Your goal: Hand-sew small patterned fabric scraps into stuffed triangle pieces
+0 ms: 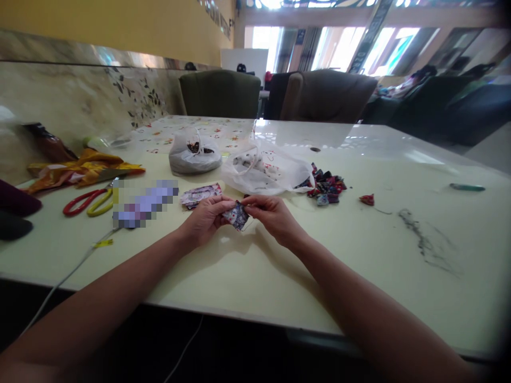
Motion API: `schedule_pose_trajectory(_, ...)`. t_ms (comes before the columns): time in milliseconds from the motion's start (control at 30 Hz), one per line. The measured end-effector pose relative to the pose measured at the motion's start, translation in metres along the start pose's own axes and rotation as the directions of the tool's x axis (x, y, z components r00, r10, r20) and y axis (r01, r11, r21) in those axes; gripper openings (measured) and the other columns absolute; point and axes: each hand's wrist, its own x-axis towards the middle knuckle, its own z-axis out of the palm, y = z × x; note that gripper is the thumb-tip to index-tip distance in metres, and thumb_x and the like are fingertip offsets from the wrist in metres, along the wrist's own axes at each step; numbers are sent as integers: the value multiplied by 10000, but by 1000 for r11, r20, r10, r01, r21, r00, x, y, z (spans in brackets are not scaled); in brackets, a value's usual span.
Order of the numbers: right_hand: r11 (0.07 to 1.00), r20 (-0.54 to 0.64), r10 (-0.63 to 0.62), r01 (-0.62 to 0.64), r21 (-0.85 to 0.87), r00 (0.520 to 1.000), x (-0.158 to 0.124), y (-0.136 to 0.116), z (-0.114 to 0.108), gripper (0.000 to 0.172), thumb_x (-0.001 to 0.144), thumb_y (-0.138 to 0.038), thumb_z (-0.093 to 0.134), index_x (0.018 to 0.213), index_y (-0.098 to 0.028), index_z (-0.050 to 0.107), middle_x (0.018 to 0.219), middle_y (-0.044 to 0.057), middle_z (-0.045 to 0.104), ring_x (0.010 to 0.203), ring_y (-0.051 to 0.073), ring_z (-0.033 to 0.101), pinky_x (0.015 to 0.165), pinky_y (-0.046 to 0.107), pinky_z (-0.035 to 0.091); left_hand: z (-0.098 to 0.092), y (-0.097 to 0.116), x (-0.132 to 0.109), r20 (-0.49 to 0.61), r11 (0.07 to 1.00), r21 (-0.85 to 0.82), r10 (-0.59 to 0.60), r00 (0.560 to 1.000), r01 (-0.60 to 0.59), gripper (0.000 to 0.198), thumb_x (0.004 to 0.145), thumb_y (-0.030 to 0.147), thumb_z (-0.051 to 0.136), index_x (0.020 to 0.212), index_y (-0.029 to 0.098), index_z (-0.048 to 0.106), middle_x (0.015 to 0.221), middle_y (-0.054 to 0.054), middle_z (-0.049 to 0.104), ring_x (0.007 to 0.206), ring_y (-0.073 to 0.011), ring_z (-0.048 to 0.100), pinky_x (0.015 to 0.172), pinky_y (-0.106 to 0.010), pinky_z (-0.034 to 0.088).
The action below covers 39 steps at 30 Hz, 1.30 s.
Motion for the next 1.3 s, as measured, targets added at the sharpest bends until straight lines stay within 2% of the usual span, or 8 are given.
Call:
schedule_pose_trajectory(300, 1000, -29, -9, 9, 10, 1000, 1, 2, 1, 137, 691, -292, 749, 787, -193, 751, 749, 8, 688, 707, 135, 582, 714, 293, 467, -2, -2, 1, 45, 998, -28, -62, 997, 64, 146, 699, 221, 788, 782, 127, 713, 685, -25, 669, 590, -112, 613, 583, -231, 559)
schedule_pose_trajectory(567, 969, -20, -78, 71, -239, 997, -4, -1, 5, 133, 809, -297, 627, 864, -178, 653, 651, -23, 582, 616, 117, 506, 614, 260, 399, 6, -5, -3, 12, 990, 143, 15, 1000, -17, 199, 673, 269, 799, 747, 131, 675, 673, -8, 658, 591, -102, 596, 583, -220, 498)
schedule_pose_trajectory(800, 793, 104, -244, 260, -551, 964, -9, -15, 7, 34, 851, -179, 549, 841, -195, 577, 737, -1, 621, 680, 130, 542, 659, 256, 398, 11, -2, -8, 101, 818, 517, 233, 967, -251, 176, 742, 302, 727, 697, 147, 657, 636, -9, 631, 580, -118, 562, 584, -241, 449)
schedule_pose_trajectory(1000, 589, 231, -389, 434, -682, 892, -10, -20, 8, 130, 853, -138, 470, 742, -198, 504, 824, 58, 553, 768, 174, 505, 683, 295, 384, 13, -3, -10, 157, 646, 684, 323, 933, -339, 125, 756, 245, 661, 663, 165, 639, 624, -4, 623, 584, -127, 542, 560, -230, 401)
schedule_pose_trajectory(1067, 588, 236, -444, 479, -652, 865, -13, -24, 11, 130, 861, -145, 455, 748, -205, 480, 825, 66, 552, 789, 183, 504, 709, 312, 398, 13, -5, -10, 176, 612, 705, 339, 924, -359, 95, 743, 216, 646, 663, 167, 636, 632, -1, 620, 600, -130, 543, 567, -229, 400)
schedule_pose_trajectory(1167, 774, 100, -429, 423, -471, 898, -15, -30, 13, 117, 884, -194, 480, 769, -214, 474, 805, 47, 591, 756, 164, 538, 692, 302, 423, 12, -7, -9, 163, 604, 717, 341, 926, -349, 70, 719, 192, 649, 654, 168, 635, 637, 1, 622, 607, -130, 546, 567, -228, 409)
schedule_pose_trajectory(1233, 932, -14, -310, 301, -200, 951, -13, -33, 7, 104, 883, -249, 521, 800, -223, 464, 770, 22, 620, 708, 151, 576, 630, 284, 438, 10, -6, -6, 91, 675, 683, 301, 949, -279, 79, 721, 224, 669, 671, 168, 644, 637, 1, 623, 568, -120, 533, 529, -227, 408)
schedule_pose_trajectory(1300, 984, -60, -142, 147, 102, 988, -7, -33, -6, 140, 861, -304, 561, 834, -235, 442, 697, -16, 619, 617, 140, 582, 538, 261, 425, 6, -4, -3, 2, 777, 601, 236, 972, -190, 112, 715, 268, 695, 698, 165, 654, 639, -4, 620, 523, -111, 516, 478, -228, 407)
